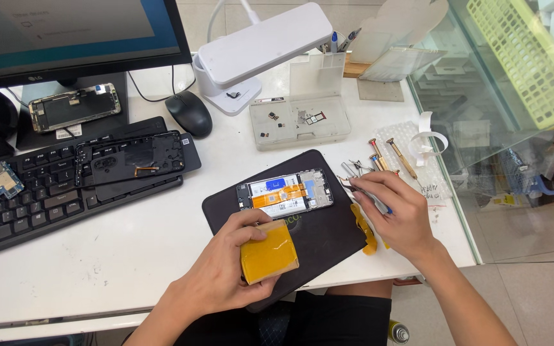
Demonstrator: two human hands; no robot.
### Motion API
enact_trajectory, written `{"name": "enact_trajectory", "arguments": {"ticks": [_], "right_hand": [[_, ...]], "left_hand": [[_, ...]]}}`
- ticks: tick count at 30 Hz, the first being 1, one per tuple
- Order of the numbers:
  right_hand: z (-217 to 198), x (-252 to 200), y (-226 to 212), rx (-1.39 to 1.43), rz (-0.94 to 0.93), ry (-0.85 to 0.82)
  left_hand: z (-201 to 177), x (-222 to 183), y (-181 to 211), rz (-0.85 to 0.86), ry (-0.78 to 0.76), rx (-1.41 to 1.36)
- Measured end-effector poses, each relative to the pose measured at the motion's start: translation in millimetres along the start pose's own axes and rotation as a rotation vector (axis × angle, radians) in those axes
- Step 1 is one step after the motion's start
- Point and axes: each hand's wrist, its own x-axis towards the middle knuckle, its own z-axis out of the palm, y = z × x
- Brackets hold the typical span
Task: The person opens a small cardboard package using scissors and a metal tool, removes a small electronic component, and installs it into a disassembled mobile phone. The person then connects a ribbon cable to the motherboard.
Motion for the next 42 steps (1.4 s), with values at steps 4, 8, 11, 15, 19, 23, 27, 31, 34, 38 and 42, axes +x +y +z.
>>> {"name": "enact_trajectory", "arguments": {"ticks": [4, 8, 11, 15, 19, 23, 27, 31, 34, 38, 42], "right_hand": [[-6, 0, -5, 0.002, -0.001, -0.005], [-4, -6, -10, 0.002, 0.064, 0.032], [11, -9, -12, -0.237, 0.017, -0.024], [18, -8, -8, -0.356, 0.089, -0.083], [-13, 4, 9, -0.363, 0.311, -0.067], [-21, 8, 17, -0.411, 0.604, -0.354], [-9, 4, 22, -0.368, 0.432, -0.221], [-10, 7, 27, -0.263, 0.403, -0.184], [-14, 7, 24, -0.11, 0.468, -0.124], [-14, 7, 21, -0.029, 0.479, -0.013], [-10, 11, 16, 0.338, 0.375, 0.204]], "left_hand": [[-2, 1, 2, -0.013, 0.01, -0.003], [-2, 2, 2, -0.014, 0.02, -0.003], [-1, 3, 3, -0.018, 0.024, -0.005], [0, 4, 4, -0.047, 0.014, 0.009], [1, 5, 3, -0.021, 0.02, 0.019], [0, 5, 4, -0.014, 0.022, 0.024], [0, 7, 5, 0.003, 0.037, 0.019], [-3, 5, 5, 0.037, 0.022, -0.01], [-5, 2, 6, 0.024, -0.003, -0.08], [-6, 0, 7, -0.044, -0.037, -0.131], [-5, 0, 7, -0.07, -0.031, -0.128]]}}
